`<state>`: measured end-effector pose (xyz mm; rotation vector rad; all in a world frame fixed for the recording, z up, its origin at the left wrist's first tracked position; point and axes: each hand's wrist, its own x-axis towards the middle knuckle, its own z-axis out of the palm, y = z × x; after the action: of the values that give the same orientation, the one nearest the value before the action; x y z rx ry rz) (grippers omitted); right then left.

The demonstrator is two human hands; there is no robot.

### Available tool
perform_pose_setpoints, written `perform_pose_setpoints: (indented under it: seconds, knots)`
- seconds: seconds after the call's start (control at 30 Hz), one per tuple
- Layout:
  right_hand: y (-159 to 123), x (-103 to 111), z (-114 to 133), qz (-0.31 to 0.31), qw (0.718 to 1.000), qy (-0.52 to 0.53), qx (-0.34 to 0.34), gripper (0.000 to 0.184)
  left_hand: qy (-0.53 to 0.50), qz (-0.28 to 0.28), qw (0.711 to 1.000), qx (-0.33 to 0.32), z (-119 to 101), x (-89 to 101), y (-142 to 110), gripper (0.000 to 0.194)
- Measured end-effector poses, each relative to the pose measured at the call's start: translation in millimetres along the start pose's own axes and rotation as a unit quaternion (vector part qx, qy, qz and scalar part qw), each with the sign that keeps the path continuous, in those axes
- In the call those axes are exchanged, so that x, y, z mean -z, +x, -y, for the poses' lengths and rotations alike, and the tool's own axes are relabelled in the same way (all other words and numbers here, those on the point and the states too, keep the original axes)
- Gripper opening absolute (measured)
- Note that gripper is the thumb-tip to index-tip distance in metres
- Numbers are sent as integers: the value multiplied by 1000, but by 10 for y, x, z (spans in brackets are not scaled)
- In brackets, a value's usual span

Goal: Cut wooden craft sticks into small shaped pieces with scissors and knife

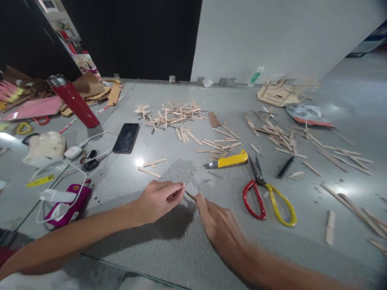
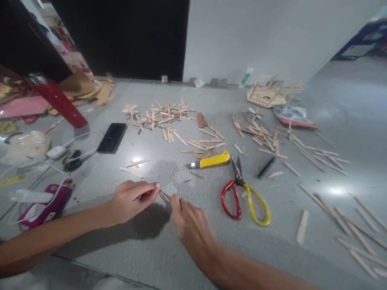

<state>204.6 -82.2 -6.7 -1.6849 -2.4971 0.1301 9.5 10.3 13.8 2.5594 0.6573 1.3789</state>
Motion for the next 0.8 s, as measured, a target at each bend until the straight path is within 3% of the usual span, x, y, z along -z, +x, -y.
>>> perform_pose_setpoints:
  seconds: [0.1,0.23,0.37,0.6,0.8]
  knots:
    - [58,91,14,73,997,11,-27,45,13,-7,1000,3,-17,8,7,14]
    - [138,201,43,139,989,-10,-42,58,-8,7,1000,24,-39,47,54,17]
    - [193,317,80,189,980,-3,-58,53,-15,17,999,40,-61,66,92,22]
    - [192,341,58,183,982,19,-50,47,-18,27,998,54,-68,67,102,24]
    - [159,277,26,139,988,47,-43,46,-17,33,998,52,-76,80,99,23]
